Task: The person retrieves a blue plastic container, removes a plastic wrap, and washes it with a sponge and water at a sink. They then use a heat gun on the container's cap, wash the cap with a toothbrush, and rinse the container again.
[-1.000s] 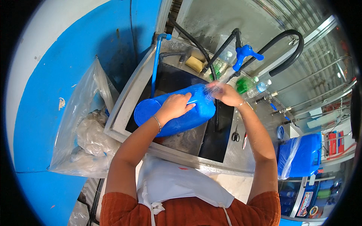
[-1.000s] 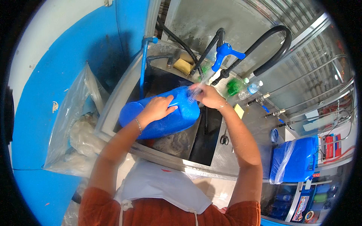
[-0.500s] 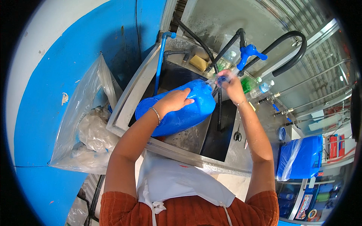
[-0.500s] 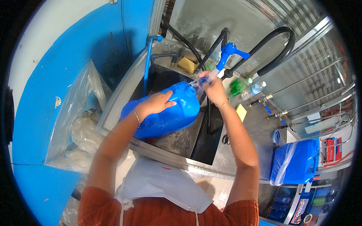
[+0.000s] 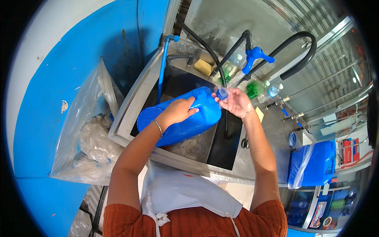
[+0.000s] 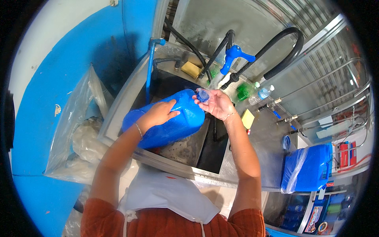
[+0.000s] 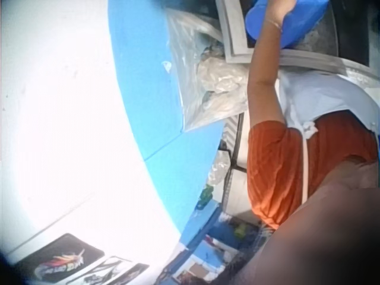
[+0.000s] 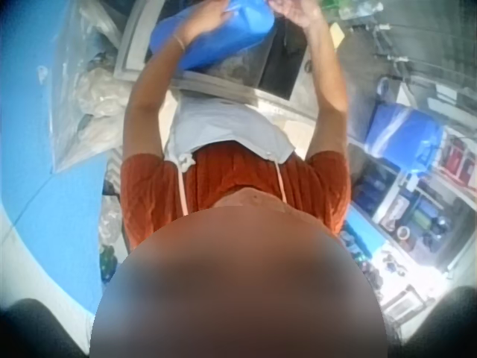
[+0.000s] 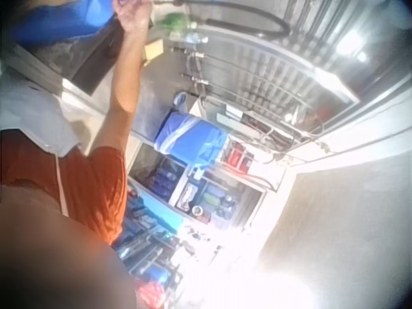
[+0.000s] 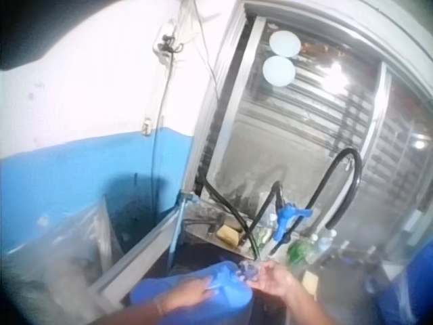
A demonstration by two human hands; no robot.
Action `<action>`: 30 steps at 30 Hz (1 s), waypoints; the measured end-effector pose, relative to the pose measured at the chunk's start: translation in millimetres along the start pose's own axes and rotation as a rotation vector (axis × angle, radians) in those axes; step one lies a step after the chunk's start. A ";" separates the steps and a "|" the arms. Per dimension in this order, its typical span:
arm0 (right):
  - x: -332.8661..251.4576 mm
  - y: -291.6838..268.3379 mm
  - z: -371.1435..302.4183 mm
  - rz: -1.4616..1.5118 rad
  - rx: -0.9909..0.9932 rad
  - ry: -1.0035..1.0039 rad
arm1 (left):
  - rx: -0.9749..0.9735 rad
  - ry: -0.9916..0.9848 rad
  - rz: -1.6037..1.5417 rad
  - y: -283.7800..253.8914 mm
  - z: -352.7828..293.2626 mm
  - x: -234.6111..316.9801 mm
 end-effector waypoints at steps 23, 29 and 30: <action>-22.5 0.6 7.1 -2.113 0.601 -0.045 | -0.003 0.061 -0.004 5.8 9.7 15.8; -25.8 4.9 -1.9 -1.694 0.376 -0.200 | -0.050 0.081 0.042 7.3 21.6 16.7; -21.9 -13.0 -5.6 -1.630 0.506 0.067 | -0.067 0.078 0.045 8.6 23.3 17.6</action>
Point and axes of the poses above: each hand's wrist, its own z-axis towards the middle knuckle, its own y-axis out of the palm, x = y × z, the point moved 7 cm from there along z, towards the middle knuckle, and after that the axes turned 3 degrees about y, right-handed, at the moved point
